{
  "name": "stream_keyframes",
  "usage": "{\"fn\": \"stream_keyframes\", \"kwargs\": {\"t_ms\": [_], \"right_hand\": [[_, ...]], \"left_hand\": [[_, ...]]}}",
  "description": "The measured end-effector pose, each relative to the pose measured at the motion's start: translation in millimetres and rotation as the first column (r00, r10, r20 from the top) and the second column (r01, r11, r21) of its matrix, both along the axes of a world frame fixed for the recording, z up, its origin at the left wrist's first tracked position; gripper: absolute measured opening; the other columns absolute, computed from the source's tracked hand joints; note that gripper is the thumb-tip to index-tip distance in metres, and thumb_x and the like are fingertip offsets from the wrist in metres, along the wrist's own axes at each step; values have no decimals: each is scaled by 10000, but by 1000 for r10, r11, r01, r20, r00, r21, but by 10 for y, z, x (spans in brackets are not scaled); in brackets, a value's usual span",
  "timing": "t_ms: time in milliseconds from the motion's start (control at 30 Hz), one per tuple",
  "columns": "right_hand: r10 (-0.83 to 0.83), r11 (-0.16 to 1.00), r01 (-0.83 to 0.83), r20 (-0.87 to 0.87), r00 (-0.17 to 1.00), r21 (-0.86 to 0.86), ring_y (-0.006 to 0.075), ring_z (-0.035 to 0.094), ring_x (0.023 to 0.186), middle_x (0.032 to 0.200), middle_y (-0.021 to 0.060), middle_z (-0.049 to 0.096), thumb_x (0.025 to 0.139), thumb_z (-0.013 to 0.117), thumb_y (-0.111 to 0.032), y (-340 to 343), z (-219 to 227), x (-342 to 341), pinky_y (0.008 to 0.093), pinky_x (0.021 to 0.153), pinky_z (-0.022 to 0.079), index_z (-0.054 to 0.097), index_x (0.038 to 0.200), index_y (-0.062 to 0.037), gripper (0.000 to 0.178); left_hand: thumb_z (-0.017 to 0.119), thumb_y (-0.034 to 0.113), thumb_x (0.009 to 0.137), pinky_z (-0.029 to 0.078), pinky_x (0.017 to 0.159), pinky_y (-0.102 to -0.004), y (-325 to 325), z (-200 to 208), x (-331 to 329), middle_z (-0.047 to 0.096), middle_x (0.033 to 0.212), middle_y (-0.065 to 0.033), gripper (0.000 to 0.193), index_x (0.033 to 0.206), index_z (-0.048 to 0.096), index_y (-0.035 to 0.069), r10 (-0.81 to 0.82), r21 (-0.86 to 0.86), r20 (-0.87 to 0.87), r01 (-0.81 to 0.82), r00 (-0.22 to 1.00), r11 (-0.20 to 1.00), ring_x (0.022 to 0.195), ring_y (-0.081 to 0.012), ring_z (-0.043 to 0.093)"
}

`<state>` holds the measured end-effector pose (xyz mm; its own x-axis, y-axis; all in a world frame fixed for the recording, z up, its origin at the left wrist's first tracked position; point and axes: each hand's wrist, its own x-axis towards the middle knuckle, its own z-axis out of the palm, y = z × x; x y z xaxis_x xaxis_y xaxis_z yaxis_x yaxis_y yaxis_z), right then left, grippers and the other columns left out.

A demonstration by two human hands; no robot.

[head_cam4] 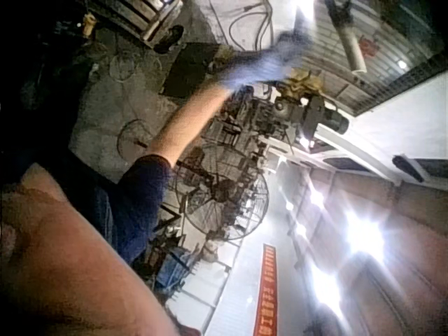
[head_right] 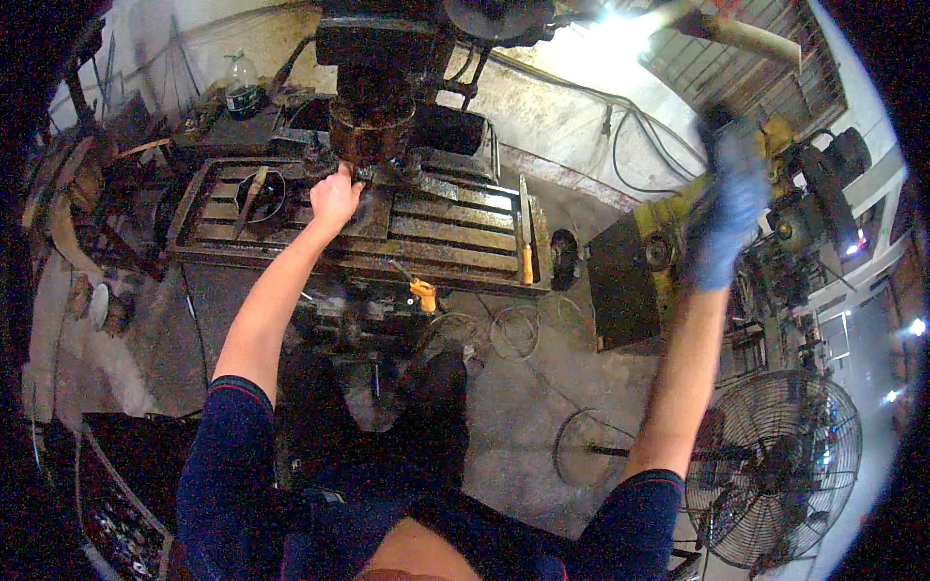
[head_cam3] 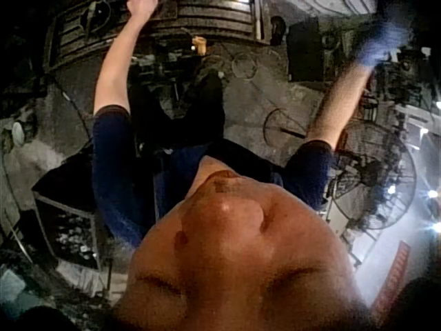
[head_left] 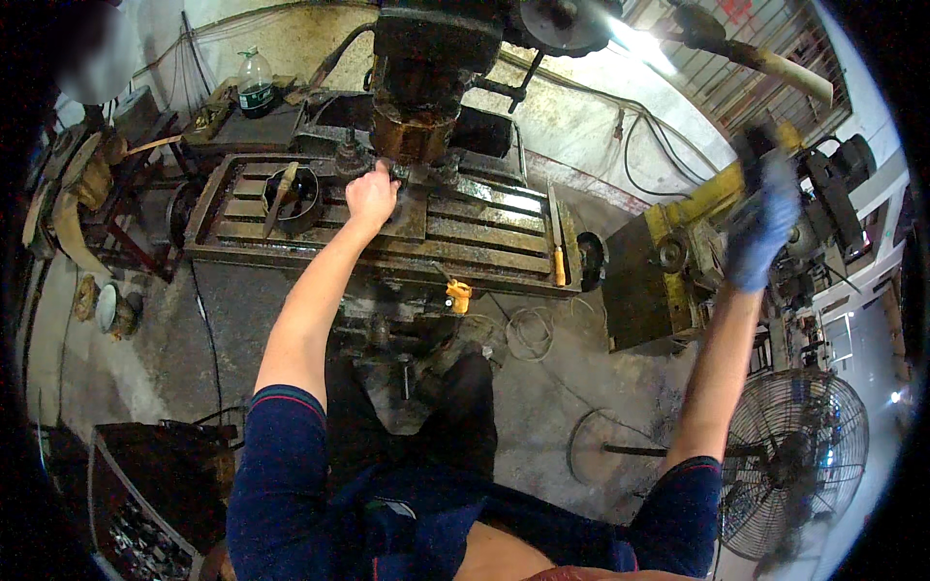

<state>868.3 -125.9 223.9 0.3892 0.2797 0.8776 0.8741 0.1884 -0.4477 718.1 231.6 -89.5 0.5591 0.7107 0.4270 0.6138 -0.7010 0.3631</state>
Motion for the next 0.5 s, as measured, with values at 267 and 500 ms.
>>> {"fn": "stream_keyframes", "kwargs": {"t_ms": [267,500], "right_hand": [[147,943,-170,101,984,285,304,520,1052,1049,154,578,902,411,-302,156,647,-340,482,996,305,538,1051,-2,358],[307,900,-319,85,948,298,344,529,988,805,122,572,905,395,-311,18,-633,-495,512,978,315,570,792,-16,361]], "left_hand": [[624,310,754,495,612,-439,-90,32,128,618,662,-164,358,947,512,30,-35,-35,26,36,999,999,663,-343,622],[626,298,748,494,615,-439,-53,36,84,624,693,-164,353,959,527,33,-43,-36,25,44,999,998,680,-342,621]]}}
